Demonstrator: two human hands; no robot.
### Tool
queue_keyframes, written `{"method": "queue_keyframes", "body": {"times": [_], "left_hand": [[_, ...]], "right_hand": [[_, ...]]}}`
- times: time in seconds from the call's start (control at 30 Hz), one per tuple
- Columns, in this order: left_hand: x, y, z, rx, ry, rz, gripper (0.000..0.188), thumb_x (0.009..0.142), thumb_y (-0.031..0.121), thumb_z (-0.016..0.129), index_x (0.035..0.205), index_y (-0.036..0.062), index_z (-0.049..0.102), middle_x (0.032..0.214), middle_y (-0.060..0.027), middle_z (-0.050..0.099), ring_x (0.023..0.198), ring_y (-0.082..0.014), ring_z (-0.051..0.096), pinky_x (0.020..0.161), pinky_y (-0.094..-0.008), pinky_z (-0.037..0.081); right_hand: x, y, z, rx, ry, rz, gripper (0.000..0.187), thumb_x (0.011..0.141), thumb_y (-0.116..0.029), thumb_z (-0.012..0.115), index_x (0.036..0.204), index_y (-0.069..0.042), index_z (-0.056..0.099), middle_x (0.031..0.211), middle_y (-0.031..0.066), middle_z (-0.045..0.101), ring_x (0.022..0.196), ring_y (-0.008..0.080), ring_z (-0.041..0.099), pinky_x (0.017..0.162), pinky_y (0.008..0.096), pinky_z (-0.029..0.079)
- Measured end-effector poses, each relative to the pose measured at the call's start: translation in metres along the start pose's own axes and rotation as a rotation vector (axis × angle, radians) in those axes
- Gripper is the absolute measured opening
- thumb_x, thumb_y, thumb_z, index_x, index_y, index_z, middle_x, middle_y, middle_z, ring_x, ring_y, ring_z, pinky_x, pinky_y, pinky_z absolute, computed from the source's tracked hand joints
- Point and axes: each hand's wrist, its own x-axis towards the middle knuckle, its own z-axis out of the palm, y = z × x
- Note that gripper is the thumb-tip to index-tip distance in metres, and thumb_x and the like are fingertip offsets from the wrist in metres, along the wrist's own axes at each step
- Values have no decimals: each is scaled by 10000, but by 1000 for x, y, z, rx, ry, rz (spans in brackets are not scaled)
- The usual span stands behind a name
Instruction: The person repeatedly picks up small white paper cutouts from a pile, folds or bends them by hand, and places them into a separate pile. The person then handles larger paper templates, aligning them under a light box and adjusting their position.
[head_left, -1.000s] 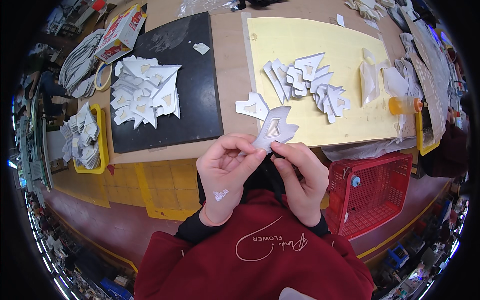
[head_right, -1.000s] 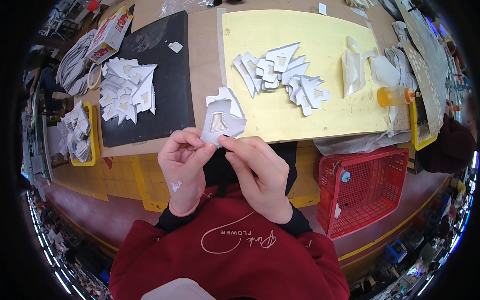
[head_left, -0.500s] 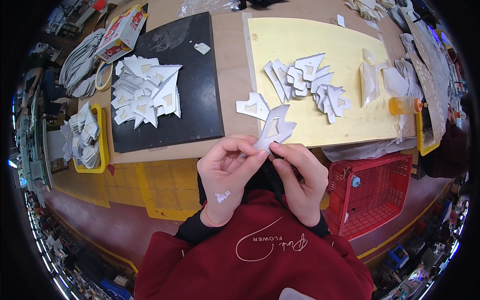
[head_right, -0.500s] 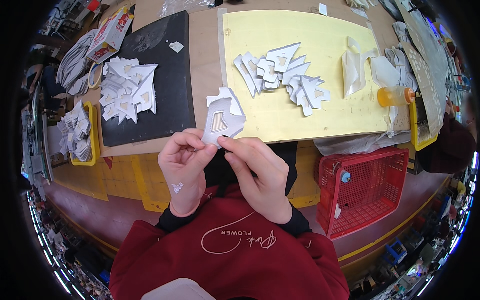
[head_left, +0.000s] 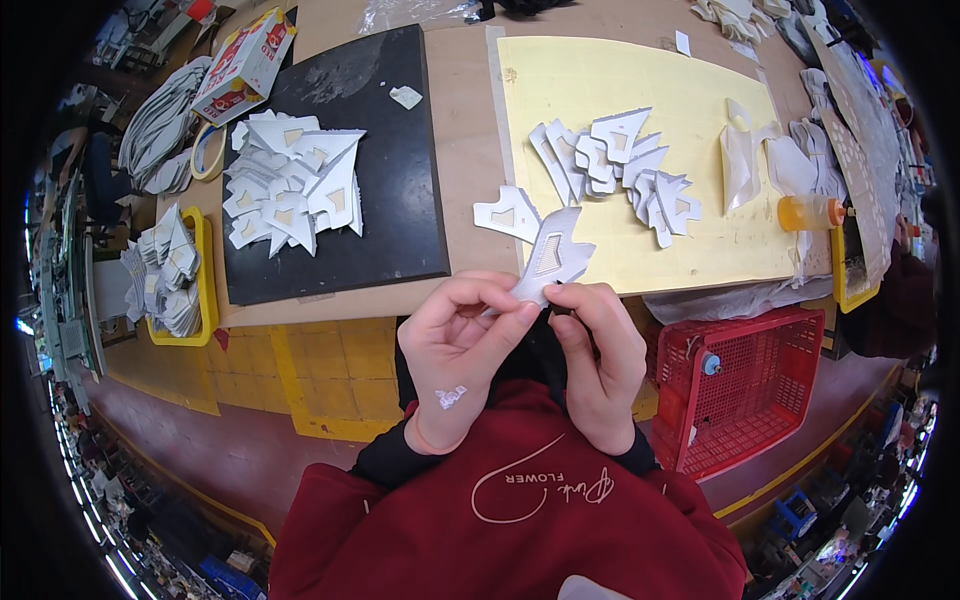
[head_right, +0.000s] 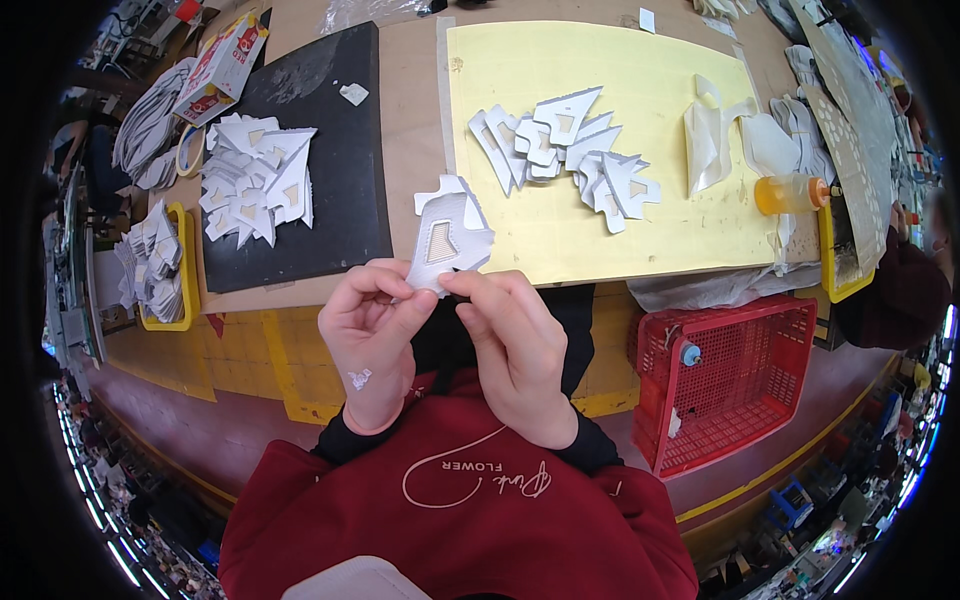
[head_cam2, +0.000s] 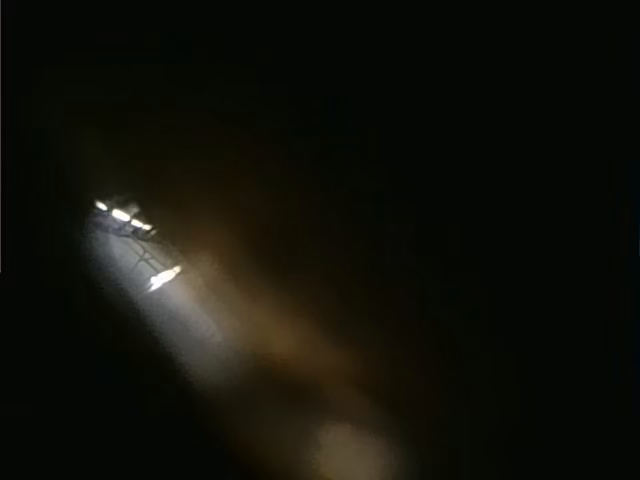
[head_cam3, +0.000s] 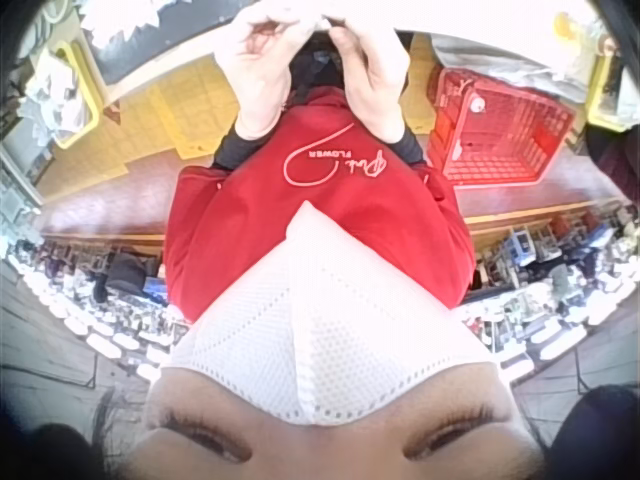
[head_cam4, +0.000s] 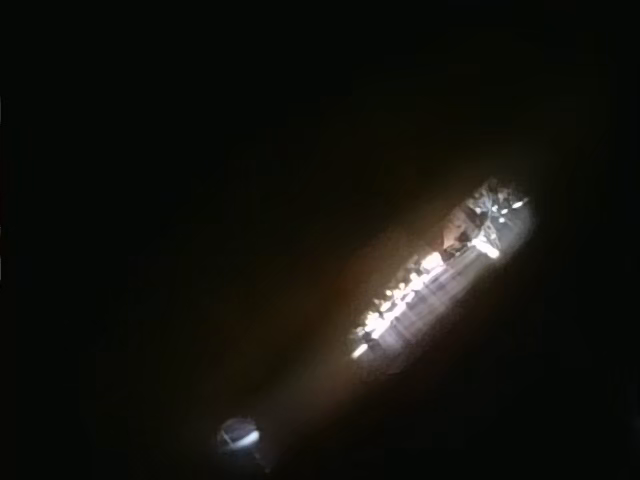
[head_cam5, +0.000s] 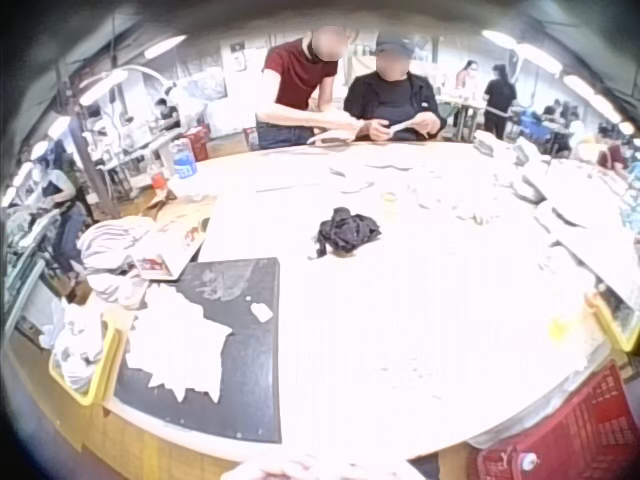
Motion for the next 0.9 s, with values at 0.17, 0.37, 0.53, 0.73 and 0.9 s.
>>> {"method": "queue_keyframes", "body": {"times": [0.17, 0.37, 0.53, 0.73, 0.9], "left_hand": [[0, 0, 0, -12, -1, -8, 169, 879, -157, 671, 1023, -88, 616, 1119, -146, 628, 1018, -172, 655, 916, -276, 548], [1, -2, -2, -15, 12, -18, 167, 883, -154, 668, 1025, -88, 610, 1120, -146, 628, 1018, -173, 655, 924, -284, 545], [2, -2, -2, -23, 0, -19, 165, 885, -156, 663, 1024, -88, 608, 1122, -144, 627, 1022, -173, 653, 928, -287, 544], [1, -3, -1, -11, 15, -8, 161, 881, -160, 665, 1018, -90, 618, 1122, -141, 627, 1025, -171, 650, 928, -286, 545], [1, -4, 1, -11, 9, 9, 162, 881, -161, 665, 1019, -89, 621, 1111, -136, 631, 1026, -169, 649, 931, -283, 545]], "right_hand": [[-4, 6, -1, 130, 22, 96, 263, 918, 62, 642, 1172, 2, 672, 946, 117, 652, 763, 187, 621, 672, 253, 475], [-3, 6, -3, 144, -16, 77, 286, 900, 69, 661, 1175, -3, 688, 940, 122, 684, 787, 197, 644, 688, 266, 496], [-1, 2, -3, 99, -22, 60, 318, 885, 79, 671, 1189, -11, 695, 940, 134, 694, 803, 202, 666, 692, 275, 511], [0, 4, -2, 66, -22, 48, 305, 892, 72, 665, 1187, 0, 694, 936, 130, 688, 800, 190, 660, 698, 265, 507], [1, 2, -4, -11, -16, 8, 307, 891, 78, 663, 1182, -10, 703, 917, 119, 667, 763, 189, 646, 660, 265, 503]]}}
